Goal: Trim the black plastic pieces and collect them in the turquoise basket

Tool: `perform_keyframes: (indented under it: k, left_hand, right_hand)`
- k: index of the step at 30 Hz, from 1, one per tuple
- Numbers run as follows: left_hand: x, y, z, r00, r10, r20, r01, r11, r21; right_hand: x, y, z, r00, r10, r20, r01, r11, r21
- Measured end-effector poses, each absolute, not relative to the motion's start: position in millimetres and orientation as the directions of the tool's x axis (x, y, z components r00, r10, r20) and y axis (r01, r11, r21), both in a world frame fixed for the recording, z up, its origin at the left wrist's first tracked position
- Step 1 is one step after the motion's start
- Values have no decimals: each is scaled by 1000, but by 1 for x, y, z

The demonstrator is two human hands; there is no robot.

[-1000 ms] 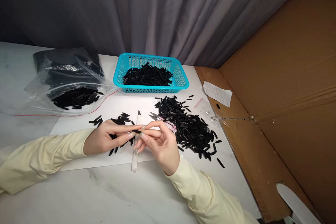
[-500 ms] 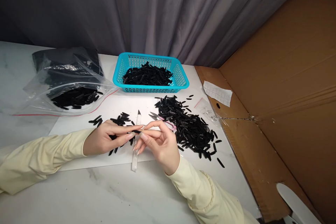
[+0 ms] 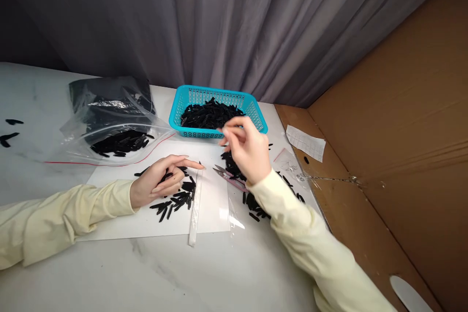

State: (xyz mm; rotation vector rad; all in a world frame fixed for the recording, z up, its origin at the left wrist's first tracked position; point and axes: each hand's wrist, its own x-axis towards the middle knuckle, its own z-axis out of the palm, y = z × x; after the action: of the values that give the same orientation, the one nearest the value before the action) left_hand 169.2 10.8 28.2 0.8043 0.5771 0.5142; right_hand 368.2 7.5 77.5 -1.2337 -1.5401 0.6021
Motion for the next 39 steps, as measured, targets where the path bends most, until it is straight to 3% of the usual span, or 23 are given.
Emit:
perform_keyframes:
  k: [2,4,6,8,10,14,18,22,24,27,31,39]
  left_hand:
    - [169,17,28,748,591,-302,-240,665,708]
    - [169,22,27,759,569,-315,-268,715,646]
    - [168,24,25,778,544,-313,-277,745,607]
    - [169,24,24,799,518,-305,-267,760,593]
    - [169,23,22,809,506,-300,-257,762,594]
    - [171,19,23,806,503,-313,-221,745,629]
    - [171,18,22,818,490,-303,-177,714,677]
    - [171,16,22,788,552,-272,-138,588,797]
    - [172,13,25,765,593,-251,-140,534,834]
    - [172,6,29,722,659,-211,-139,437,889]
    - [172,-3,28,657,743,-128,-35,200,979]
    - [170,-12,21,651,757,50,210,-243,947]
  right_hand:
    - [369,33,88,-58,875,480,655,397,-643]
    - [359,42,95,-202,832,516,779,456,-431]
    - [342,34,95,-371,783,499,756,566,-327]
    - [325,19,91,-533,733,422,676,669,-309]
    - [312,6,85,-637,709,302,626,705,-333]
    - [304,4,76,-678,721,145,607,660,-442]
    - [306,12,74,-705,697,130,582,673,-456]
    - [309,5,76,-678,708,198,553,668,-499]
    - [314,-6,79,-575,789,215,561,572,-598]
    - [324,-26,80,-328,934,139,538,306,-786]
    - [338,-49,66,-107,992,-61,316,-24,-948]
    - [348,-59,28,1,987,-160,-60,-160,-985]
